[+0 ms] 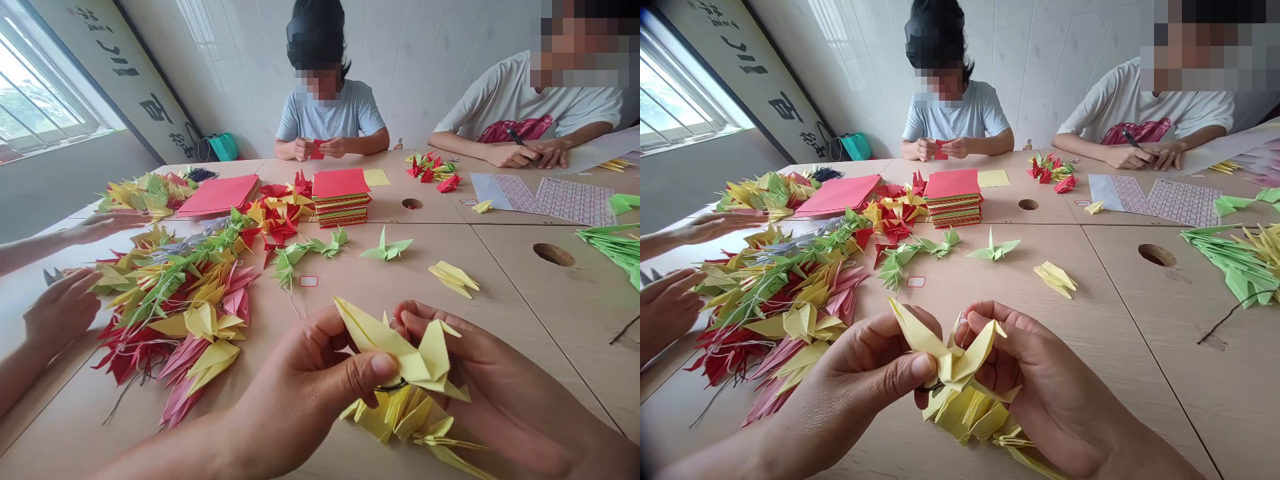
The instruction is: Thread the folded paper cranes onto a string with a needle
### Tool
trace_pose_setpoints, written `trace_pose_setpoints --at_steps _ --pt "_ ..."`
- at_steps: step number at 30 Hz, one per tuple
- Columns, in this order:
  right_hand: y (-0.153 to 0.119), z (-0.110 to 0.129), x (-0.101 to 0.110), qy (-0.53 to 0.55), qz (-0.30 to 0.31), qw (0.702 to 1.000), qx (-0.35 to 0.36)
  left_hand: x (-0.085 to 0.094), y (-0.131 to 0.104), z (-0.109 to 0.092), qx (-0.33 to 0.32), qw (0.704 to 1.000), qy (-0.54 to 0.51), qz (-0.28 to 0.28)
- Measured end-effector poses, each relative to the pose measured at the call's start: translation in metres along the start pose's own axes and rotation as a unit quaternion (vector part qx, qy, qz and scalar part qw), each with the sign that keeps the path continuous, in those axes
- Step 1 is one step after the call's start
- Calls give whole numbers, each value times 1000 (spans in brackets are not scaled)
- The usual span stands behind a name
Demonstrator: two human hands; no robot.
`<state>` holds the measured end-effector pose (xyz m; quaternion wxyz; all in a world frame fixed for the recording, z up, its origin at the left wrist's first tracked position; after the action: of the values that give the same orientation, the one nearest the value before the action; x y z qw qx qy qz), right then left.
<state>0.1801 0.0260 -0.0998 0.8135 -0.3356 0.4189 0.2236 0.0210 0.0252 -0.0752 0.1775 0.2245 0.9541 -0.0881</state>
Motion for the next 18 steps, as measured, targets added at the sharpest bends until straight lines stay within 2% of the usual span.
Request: trace_pose_setpoints --at_steps 4,10,12,15,18 --pt "-1 -2 3 3 -37 999 4 0 -2 0 -9 1000 -5 -4" --pt "-4 -2 -3 -25 33 999 -31 0 0 -1 8 995 -96 17" --pt "-4 0 -1 -37 15 999 -17 -1 1 -4 14 994 -105 28" --pt "-4 4 8 -46 -43 998 -14 -1 1 -7 13 995 -92 22" --pt "-5 6 14 -114 -77 990 -20 0 1 -8 11 997 -83 3"
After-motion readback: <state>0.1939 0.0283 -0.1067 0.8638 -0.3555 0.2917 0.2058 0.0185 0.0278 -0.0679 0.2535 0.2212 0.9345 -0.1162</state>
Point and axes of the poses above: each hand's wrist, its own y-axis towards the middle knuckle, its own x-axis out of the back of the hand, z = x × y, the point moved 2 cm from there along y, towards the middle knuckle, and after that the axes turned 8 degrees about -x, right-handed, at the moved point
